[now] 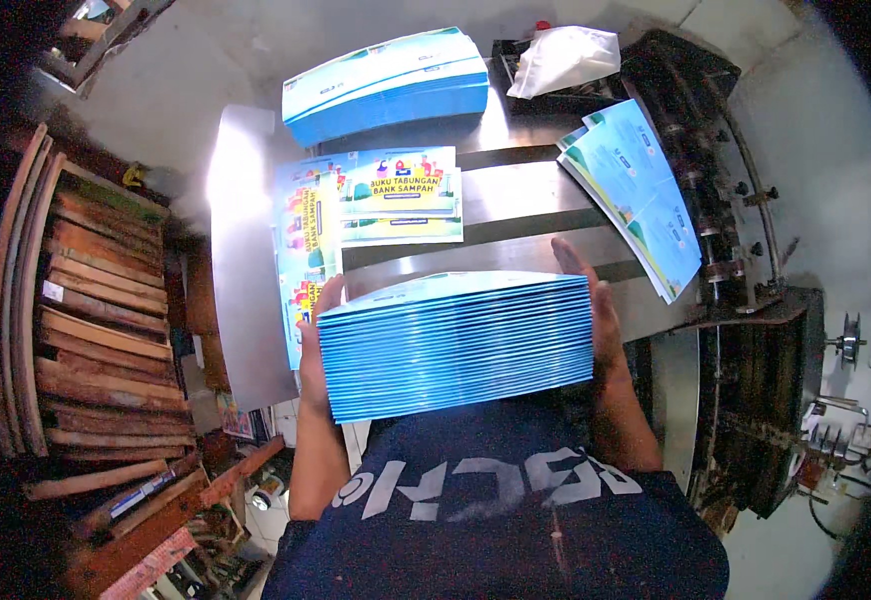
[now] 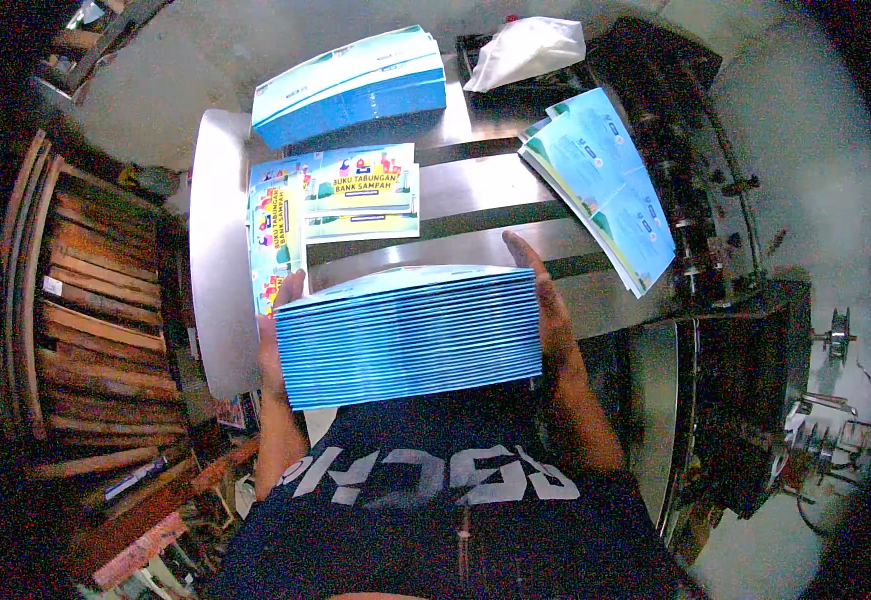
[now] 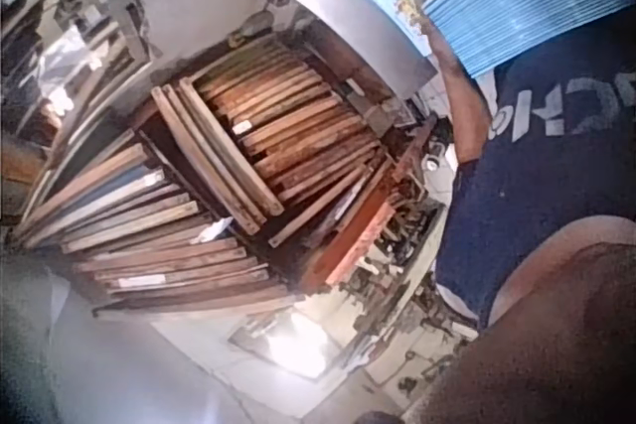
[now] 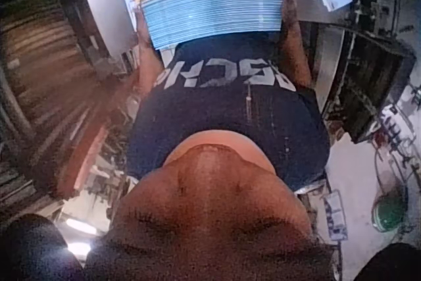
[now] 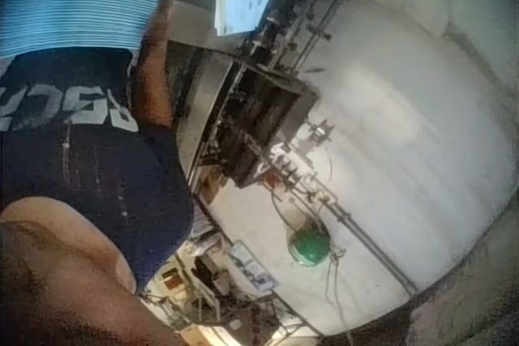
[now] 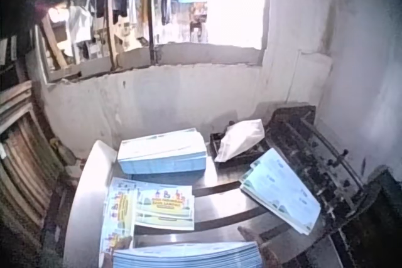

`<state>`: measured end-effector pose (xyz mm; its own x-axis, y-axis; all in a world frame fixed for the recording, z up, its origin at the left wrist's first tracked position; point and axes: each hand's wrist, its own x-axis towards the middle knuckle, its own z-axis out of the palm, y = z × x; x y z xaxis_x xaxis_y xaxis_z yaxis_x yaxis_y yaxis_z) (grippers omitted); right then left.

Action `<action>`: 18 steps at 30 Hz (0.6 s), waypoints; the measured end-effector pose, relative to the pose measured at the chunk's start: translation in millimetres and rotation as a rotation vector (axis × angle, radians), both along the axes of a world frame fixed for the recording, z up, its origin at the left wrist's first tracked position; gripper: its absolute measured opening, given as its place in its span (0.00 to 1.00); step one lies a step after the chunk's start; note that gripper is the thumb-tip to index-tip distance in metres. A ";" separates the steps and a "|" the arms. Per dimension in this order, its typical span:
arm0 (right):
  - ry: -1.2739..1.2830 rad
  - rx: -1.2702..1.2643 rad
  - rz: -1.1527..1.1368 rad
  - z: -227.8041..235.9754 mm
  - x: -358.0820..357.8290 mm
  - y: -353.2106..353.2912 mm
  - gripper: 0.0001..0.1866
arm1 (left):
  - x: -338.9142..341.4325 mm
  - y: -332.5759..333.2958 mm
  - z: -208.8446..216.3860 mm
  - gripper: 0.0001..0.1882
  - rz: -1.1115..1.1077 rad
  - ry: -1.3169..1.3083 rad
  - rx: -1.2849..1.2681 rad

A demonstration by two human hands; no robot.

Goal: The person picks up printed paper booklets from a stack and aligns them by hand on a work table, then gathers the aligned booklets into a larger stack.

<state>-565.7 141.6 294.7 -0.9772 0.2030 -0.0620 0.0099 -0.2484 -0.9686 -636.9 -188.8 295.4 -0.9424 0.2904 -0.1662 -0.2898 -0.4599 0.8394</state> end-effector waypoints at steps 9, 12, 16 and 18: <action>-0.162 -0.083 0.045 9.1 -5.5 14.3 0.21 | -9.7 -13.1 -10.9 0.24 0.001 -0.100 -0.061; -0.193 -0.042 0.020 23.5 -9.1 8.2 0.20 | -11.5 -15.2 -12.3 0.24 -0.018 -0.156 -0.009; -0.305 -0.018 0.023 14.0 5.7 10.8 0.21 | 2.5 -23.8 -7.8 0.24 0.044 -0.318 -0.221; -0.271 0.018 0.033 10.4 15.1 9.9 0.21 | 12.0 -25.6 -11.8 0.24 -0.011 -0.262 -0.153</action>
